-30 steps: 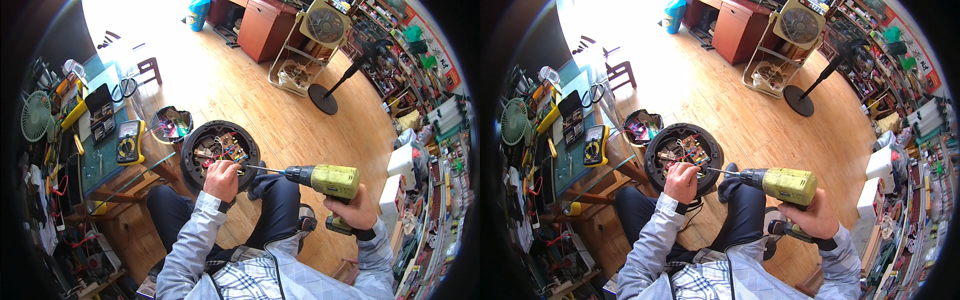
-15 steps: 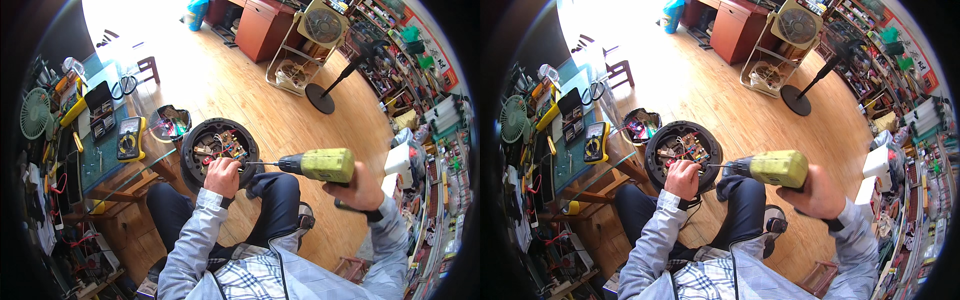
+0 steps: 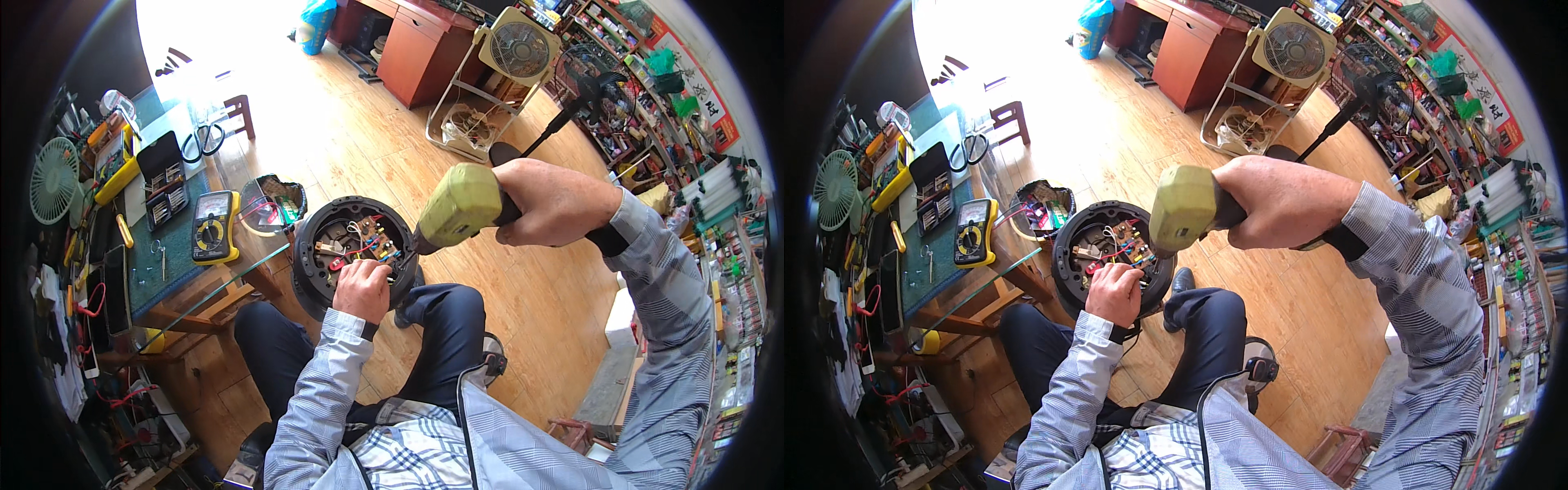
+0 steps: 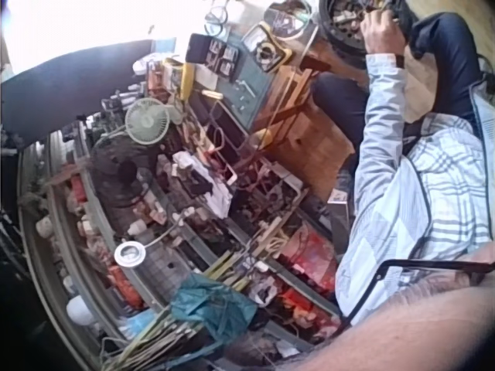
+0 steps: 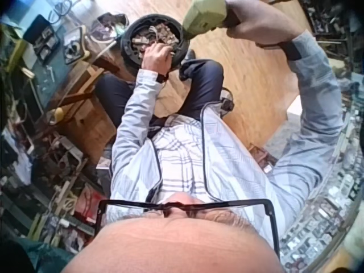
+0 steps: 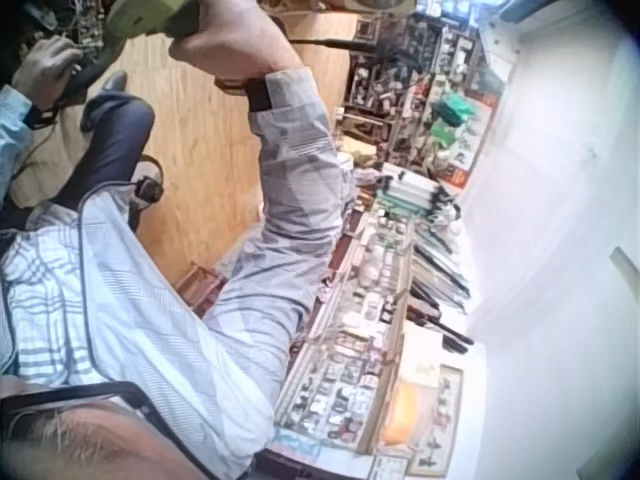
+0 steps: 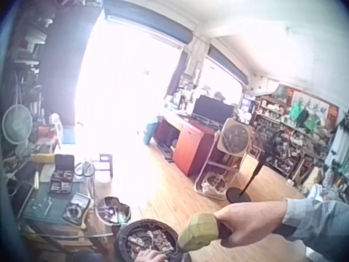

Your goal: The person uses a cordless drill to remove screws from a circular electronic device, then manipulates internal wires and components by hand. They continue adjusting and connecting wires inside the device throughout the clip.

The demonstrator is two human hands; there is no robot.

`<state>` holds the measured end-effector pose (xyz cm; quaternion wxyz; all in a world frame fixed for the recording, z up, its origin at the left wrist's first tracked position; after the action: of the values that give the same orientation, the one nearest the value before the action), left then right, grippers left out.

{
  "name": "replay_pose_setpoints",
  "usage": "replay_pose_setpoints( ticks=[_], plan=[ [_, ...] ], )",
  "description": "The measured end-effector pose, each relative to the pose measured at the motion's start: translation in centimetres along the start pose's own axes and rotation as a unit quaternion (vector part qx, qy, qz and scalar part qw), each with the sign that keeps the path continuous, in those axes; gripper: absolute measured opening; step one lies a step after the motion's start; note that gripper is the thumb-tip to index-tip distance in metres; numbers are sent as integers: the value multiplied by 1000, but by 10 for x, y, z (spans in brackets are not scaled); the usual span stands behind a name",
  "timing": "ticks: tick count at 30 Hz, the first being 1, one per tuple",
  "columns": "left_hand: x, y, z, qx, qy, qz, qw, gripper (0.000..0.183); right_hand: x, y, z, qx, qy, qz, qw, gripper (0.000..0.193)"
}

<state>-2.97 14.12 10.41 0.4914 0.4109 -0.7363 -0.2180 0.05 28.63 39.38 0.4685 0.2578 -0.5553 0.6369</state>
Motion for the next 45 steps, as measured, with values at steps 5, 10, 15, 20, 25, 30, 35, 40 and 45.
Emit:
replay_pose_setpoints(
  ticks=[5, 10, 15, 20, 25, 30, 35, 40, 45],
  plan=[
    [-3, -3, 2, 13, 1, 10, 1000, 17, 7, 6, -5, -23, 49, -45, 998, 37],
    [-2, -3, 2, 13, 0, 6, 1000, 16, 4, 6, -4, -35, 18, -96, 995, 42],
    [-2, -3, 2, 18, -2, 13, 1000, 16, 6, 0, -4, -91, 30, -91, 991, 38],
    [-2, -3, 2, 20, -3, 14, 1000, 17, 1, 3, -10, -141, 85, -24, 986, 38],
    [-2, -2, 1, 17, -3, 9, 1000, 18, -5, 1, -29, -158, 117, 14, 980, 37],
    [0, -1, 0, 7, -3, -8, 1000, 16, -4, 2, -37, -126, 99, -17, 987, 39],
    [0, 0, 0, 9, -2, -8, 1000, 15, -5, -3, -31, -113, 125, -22, 985, 42],
    [0, 0, -1, 5, 3, -6, 1000, 13, -3, -5, -25, -101, 99, -24, 990, 45],
    [0, 0, -1, 3, 0, -9, 1000, 12, -3, -5, -24, -97, 104, -23, 990, 43]
  ],
)
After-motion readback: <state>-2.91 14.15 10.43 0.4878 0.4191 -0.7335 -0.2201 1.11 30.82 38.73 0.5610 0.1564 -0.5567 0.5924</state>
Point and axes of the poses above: each hand's wrist, its own y-axis towards the middle knuckle, its own x-axis out of the back of the hand, z = x × y, the point moved 8 cm from there along y, towards the middle knuckle, and after that the axes turned 14 degrees about -x, right-handed, at the moved point
